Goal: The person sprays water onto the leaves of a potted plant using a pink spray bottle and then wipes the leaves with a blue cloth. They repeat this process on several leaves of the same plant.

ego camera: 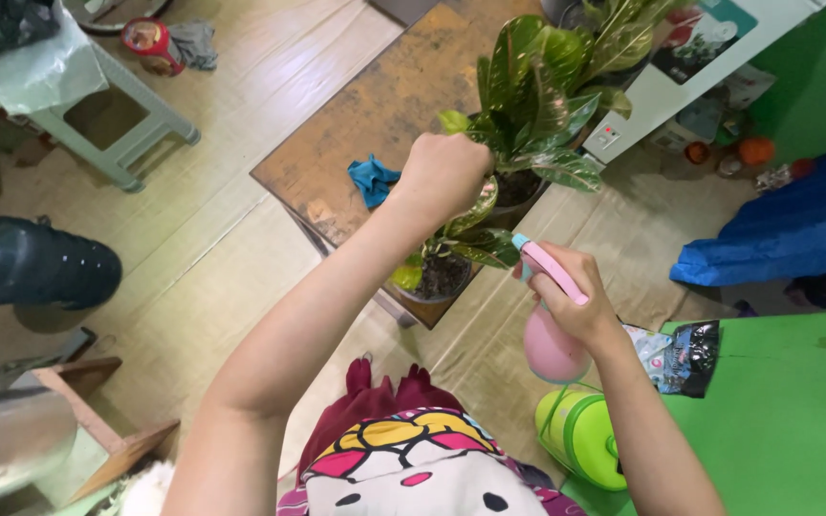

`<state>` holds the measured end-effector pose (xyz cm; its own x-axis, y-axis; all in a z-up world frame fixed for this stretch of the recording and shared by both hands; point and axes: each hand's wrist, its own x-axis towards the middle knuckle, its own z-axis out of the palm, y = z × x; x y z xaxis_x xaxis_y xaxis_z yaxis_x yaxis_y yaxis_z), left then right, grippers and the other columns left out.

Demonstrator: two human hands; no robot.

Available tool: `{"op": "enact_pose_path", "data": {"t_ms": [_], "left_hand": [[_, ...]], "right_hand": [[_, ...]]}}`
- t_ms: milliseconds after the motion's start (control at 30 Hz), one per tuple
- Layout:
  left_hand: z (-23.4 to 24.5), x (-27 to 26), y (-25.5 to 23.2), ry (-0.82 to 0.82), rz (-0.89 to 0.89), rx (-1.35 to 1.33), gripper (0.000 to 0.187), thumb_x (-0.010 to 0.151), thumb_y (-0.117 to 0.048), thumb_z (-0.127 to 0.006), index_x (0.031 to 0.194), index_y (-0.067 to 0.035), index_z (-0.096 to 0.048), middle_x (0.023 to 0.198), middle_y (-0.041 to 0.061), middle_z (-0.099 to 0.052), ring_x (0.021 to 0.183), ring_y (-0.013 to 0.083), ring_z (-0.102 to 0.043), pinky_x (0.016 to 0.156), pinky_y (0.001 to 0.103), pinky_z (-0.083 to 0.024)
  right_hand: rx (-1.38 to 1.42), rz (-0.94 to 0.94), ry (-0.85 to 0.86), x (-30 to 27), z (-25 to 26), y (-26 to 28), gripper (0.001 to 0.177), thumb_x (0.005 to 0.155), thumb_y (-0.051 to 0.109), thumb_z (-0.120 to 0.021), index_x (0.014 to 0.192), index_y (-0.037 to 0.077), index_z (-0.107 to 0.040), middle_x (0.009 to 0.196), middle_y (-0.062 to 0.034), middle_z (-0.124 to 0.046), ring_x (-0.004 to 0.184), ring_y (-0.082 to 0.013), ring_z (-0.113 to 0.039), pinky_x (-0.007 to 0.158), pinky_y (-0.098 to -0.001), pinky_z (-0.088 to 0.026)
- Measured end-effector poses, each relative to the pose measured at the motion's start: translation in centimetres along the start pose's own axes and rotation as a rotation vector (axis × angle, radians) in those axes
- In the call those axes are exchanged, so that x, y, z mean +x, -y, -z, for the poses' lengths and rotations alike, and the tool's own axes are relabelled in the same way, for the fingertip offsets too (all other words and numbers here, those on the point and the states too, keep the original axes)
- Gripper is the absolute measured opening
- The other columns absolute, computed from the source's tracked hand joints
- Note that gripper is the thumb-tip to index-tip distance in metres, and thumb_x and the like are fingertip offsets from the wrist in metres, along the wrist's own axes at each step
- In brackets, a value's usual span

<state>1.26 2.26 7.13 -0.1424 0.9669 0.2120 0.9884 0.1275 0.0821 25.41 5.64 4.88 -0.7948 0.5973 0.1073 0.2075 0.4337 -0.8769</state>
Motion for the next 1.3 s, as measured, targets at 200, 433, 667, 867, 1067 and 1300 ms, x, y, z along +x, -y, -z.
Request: {"op": "enact_pose_path", "data": {"t_ms": [200,433,667,867,1067,1300], "left_hand": [[0.9,-0.9,0.6,-0.068,-0.059,-0.149,0.018,0.086,-0.033,-0.074,0.096,-0.019,-0.08,0.086,0.007,-0.078,0.086,0.032,-0.076,0.075,0.049,-0.057],[3.1,-4.4,4.7,-0.437,-0.028,-0.279,0.025,0.101,-0.041,-0.062,0.103,-0.021,-0.077,0.095,-0.008,-0.079,0.074,0.005,-0.069,0.073,0.025,-0.054],[-4.8,-9.9,8.4,-0.282,0.283,-0.64,0.02,0.097,-0.025,-0.065,0.111,-0.017,-0.076,0.091,0.005,-0.077,0.079,0.0212,-0.069,0.074,0.035,-0.057],[-12.1,-13.7,6.2,-0.181,0.372,-0.968,0.03,0.095,-0.017,-0.064,0.124,-0.016,-0.071,0.102,0.011,-0.077,0.09,0.0316,-0.074,0.079,0.044,-0.059],[-11.3,-13.5,5.0,-0.133,0.353,-1.067,0.044,0.092,-0.009,-0.058,0.135,-0.019,-0.063,0.113,0.006,-0.077,0.092,0.0306,-0.074,0.079,0.044,-0.061],[-8.5,-10.4,4.9,-0.047,0.157,-1.25,0.093,0.075,-0.004,-0.062,0.161,-0.026,-0.034,0.155,0.012,-0.049,0.136,0.0385,-0.051,0.107,0.054,-0.047]], "right_hand": [[-0.052,0.038,-0.007,-0.5,-0.9,-0.1,0.004,0.073,0.012,-0.061,0.069,0.012,-0.061,0.054,-0.0046,-0.059,0.053,-0.0187,-0.06,0.053,-0.0325,-0.047],[0.046,0.094,0.065,-0.2,-0.4,-1.0,0.026,0.076,0.003,-0.052,0.092,-0.002,-0.071,0.069,-0.0072,-0.066,0.056,-0.0161,-0.054,0.056,-0.0254,-0.045],[0.113,0.108,0.095,0.4,-1.5,0.0,0.019,0.075,0.003,-0.055,0.085,0.003,-0.072,0.067,-0.007,-0.066,0.058,-0.015,-0.062,0.056,-0.0239,-0.048],[0.135,0.125,0.127,0.7,-2.8,-0.4,0.011,0.076,0.005,-0.059,0.077,0.005,-0.07,0.061,-0.0098,-0.065,0.057,-0.0174,-0.069,0.053,-0.0255,-0.053],[0.129,0.125,0.101,0.5,-2.9,-0.4,0.01,0.077,0.004,-0.057,0.077,0.004,-0.067,0.06,-0.0093,-0.062,0.058,-0.0168,-0.069,0.051,-0.0258,-0.052],[0.054,0.11,0.026,-0.1,-0.5,-0.1,0.013,0.075,0.005,-0.058,0.079,0.004,-0.07,0.058,-0.0092,-0.064,0.055,-0.0172,-0.068,0.052,-0.0275,-0.051]]}}
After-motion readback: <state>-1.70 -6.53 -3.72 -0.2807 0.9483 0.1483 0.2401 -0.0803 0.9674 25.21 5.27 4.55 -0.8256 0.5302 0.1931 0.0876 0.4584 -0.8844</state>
